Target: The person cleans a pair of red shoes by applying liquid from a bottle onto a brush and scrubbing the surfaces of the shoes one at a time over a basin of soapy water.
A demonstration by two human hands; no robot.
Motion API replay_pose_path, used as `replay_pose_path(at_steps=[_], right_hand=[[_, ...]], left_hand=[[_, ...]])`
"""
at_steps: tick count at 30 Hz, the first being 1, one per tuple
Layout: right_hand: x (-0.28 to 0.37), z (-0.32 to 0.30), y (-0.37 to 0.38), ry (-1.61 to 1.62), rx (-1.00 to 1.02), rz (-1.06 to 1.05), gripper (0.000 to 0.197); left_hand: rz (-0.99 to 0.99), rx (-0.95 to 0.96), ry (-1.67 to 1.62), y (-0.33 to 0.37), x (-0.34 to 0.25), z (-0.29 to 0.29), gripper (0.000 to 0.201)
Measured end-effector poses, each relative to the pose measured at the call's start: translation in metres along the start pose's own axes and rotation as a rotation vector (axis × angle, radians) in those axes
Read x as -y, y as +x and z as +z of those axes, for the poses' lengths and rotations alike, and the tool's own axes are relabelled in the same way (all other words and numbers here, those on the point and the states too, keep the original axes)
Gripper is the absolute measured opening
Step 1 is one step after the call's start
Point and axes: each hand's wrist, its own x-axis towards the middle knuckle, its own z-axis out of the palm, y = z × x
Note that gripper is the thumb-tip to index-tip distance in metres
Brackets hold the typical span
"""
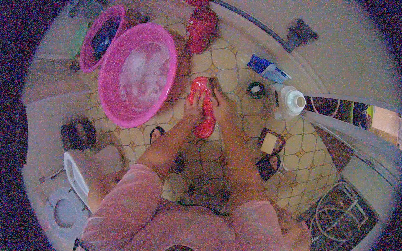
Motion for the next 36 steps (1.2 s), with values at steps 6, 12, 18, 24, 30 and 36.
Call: replay_pose_path(at_steps=[6,12,18,24,30,36], right_hand=[[-0.011,0.024,-0.102,0.138,-0.139,0.037,0.038],[-0.01,0.019,-0.018,0.253,-0.089,0.171,0.04],[-0.022,0.038,-0.088,0.357,-0.068,0.191,0.04],[-0.037,0.06,-0.061,0.256,-0.336,0.069,0.039],[-0.043,0.044,-0.064,0.408,-0.075,0.2,0.04],[-0.016,0.05,-0.119,0.457,-0.114,0.253,0.04]], left_hand=[[0.025,-0.041,-0.032,-0.006,0.012,0.002,0.111],[0.003,-0.107,-0.015,0.01,0.009,0.021,0.112],[-0.033,-0.043,0.028,0.003,0.011,0.009,0.112],[-0.032,-0.017,0.024,-0.003,0.007,0.001,0.112],[-0.043,0.018,-0.015,-0.004,0.008,-0.003,0.112],[-0.035,0.009,-0.004,-0.011,0.013,-0.011,0.112]])
